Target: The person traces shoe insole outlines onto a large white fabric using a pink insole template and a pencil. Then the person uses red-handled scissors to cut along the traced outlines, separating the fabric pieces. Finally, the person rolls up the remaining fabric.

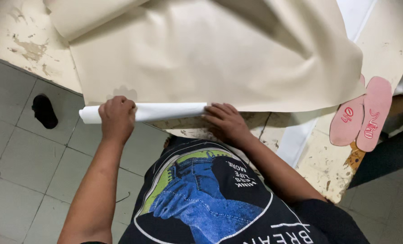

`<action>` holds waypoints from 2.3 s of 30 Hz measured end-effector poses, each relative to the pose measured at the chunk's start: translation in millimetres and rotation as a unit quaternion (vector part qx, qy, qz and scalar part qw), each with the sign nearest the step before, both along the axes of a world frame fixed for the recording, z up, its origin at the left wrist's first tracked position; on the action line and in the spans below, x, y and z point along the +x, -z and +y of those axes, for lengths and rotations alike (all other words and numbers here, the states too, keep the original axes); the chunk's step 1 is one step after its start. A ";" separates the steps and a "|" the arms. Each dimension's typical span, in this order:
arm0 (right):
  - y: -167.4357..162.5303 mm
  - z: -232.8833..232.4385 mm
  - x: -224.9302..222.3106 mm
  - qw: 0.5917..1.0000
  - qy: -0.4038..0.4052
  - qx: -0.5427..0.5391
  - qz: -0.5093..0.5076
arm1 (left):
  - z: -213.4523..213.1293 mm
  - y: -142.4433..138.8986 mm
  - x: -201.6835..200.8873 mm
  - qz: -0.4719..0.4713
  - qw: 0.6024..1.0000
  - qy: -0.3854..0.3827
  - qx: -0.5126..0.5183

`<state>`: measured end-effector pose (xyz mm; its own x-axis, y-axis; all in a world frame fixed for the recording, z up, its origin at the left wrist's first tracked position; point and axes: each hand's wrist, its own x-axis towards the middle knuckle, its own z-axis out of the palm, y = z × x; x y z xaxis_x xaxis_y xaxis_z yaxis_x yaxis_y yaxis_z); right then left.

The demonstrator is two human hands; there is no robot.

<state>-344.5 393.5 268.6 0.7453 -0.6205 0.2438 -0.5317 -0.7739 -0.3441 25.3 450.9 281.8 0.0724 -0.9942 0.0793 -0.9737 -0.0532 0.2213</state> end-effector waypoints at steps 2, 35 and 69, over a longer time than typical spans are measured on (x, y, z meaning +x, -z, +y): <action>-7.5 -7.9 26.1 0.999 -0.006 -0.019 0.035 | 2.4 -5.5 -7.8 0.004 0.999 -0.002 0.038; -120.9 -80.2 -92.4 0.950 0.155 0.115 0.247 | -14.1 -92.1 -17.2 0.120 0.989 0.088 0.002; -116.3 -87.1 -106.9 0.887 0.207 0.306 0.277 | 43.5 -68.5 -19.2 0.067 0.996 0.058 0.011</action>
